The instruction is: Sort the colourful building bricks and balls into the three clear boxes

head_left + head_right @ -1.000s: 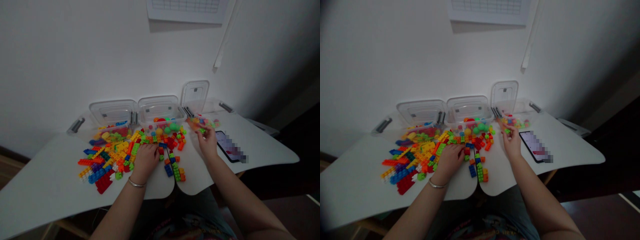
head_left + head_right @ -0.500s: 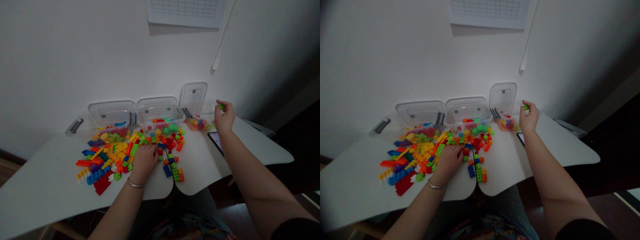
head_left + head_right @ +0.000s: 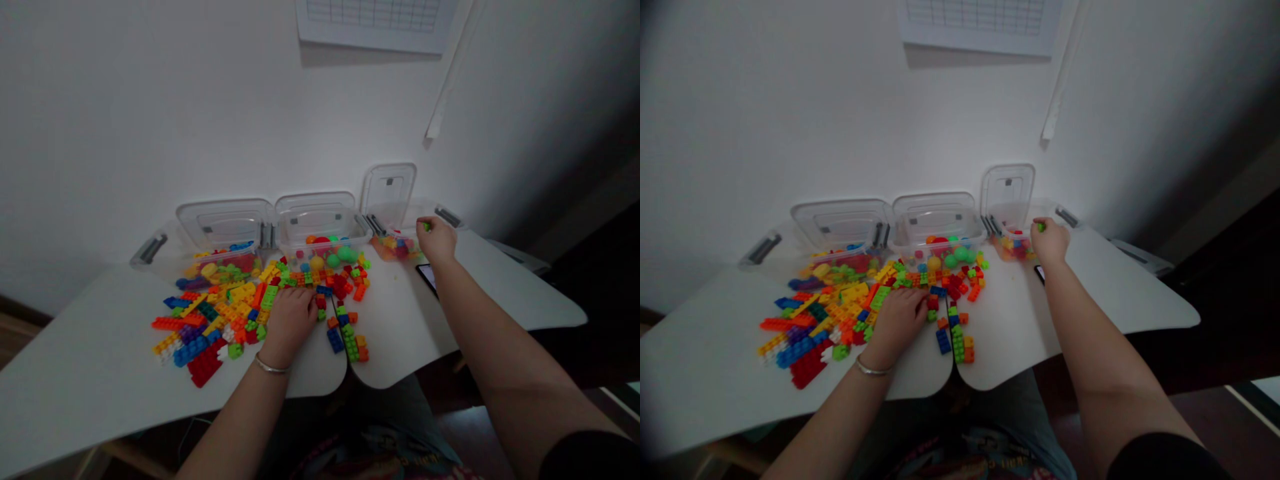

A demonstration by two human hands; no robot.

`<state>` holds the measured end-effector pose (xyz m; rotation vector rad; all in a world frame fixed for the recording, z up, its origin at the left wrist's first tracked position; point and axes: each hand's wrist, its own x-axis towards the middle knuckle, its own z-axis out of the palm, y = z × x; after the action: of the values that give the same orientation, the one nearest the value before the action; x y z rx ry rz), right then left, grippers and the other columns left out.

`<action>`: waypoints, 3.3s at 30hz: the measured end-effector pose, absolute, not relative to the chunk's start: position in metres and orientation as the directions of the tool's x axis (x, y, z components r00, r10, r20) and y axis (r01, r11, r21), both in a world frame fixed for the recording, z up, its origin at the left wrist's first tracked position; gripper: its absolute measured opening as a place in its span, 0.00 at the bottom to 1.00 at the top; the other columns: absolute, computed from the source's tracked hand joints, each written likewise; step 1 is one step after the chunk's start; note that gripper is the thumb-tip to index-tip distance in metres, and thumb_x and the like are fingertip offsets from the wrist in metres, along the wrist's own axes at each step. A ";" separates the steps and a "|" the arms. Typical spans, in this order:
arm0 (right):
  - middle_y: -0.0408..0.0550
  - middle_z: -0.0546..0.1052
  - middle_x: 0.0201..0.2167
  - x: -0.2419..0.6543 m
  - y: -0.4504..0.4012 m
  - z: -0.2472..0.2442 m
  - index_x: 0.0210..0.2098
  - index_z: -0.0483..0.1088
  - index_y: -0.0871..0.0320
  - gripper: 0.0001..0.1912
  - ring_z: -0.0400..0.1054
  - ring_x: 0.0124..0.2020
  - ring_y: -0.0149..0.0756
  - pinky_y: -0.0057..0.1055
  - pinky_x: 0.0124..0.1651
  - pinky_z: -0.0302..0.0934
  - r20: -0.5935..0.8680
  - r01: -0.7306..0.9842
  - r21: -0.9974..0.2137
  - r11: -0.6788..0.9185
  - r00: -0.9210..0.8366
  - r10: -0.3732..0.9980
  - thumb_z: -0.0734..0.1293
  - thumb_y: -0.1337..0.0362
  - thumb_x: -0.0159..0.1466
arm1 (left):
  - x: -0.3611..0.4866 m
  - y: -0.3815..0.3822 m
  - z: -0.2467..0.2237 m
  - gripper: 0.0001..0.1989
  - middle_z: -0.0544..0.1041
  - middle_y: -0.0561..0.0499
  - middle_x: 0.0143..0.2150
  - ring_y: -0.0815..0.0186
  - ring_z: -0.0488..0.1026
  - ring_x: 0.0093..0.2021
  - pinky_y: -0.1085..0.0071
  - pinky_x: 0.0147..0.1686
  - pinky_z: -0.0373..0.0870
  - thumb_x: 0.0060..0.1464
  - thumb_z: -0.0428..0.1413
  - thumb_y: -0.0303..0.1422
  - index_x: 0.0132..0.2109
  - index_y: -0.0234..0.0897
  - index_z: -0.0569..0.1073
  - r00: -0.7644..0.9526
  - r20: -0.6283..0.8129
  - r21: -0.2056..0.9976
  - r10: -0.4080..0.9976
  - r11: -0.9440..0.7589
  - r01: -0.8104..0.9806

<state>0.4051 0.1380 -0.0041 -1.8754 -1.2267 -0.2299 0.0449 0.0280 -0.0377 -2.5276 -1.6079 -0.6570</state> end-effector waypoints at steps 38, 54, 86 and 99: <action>0.51 0.75 0.34 0.315 0.086 -0.078 0.38 0.69 0.58 0.11 0.67 0.33 0.40 0.39 0.41 0.64 0.475 0.757 -0.628 0.181 0.188 0.860 0.62 0.63 0.55 | 0.045 0.028 -0.037 0.13 0.80 0.45 0.41 0.56 0.74 0.42 0.57 0.47 0.67 0.61 0.48 0.31 0.44 0.36 0.77 0.363 0.379 0.159 0.852 -0.446 0.881; 0.52 0.74 0.44 0.358 0.090 -0.005 0.47 0.63 0.55 0.17 0.71 0.44 0.40 0.39 0.44 0.65 0.766 0.614 -0.642 0.459 0.493 0.413 0.64 0.56 0.61 | 0.045 0.029 -0.037 0.13 0.80 0.46 0.42 0.57 0.74 0.44 0.58 0.49 0.67 0.60 0.49 0.31 0.45 0.37 0.77 0.355 0.370 0.175 0.859 -0.440 0.881; 0.53 0.78 0.40 0.364 0.119 -0.001 0.37 0.73 0.57 0.11 0.68 0.45 0.44 0.45 0.54 0.57 0.779 0.834 -0.517 0.193 0.365 0.510 0.59 0.64 0.61 | 0.044 0.030 -0.039 0.13 0.80 0.46 0.40 0.57 0.74 0.41 0.57 0.46 0.68 0.60 0.48 0.31 0.45 0.37 0.77 0.371 0.380 0.157 0.848 -0.454 0.877; 0.56 0.73 0.56 0.308 0.110 -0.092 0.52 0.71 0.60 0.27 0.65 0.58 0.44 0.45 0.62 0.56 0.479 0.857 -0.425 0.290 -0.059 0.876 0.58 0.78 0.56 | 0.044 0.030 -0.037 0.13 0.80 0.46 0.41 0.56 0.74 0.42 0.56 0.47 0.69 0.60 0.49 0.31 0.45 0.36 0.77 0.374 0.374 0.156 0.849 -0.455 0.877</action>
<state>0.3084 0.1105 -0.0918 -1.5496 -1.8934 0.0348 0.0435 0.0295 -0.0370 -2.5465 -1.6012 -0.6272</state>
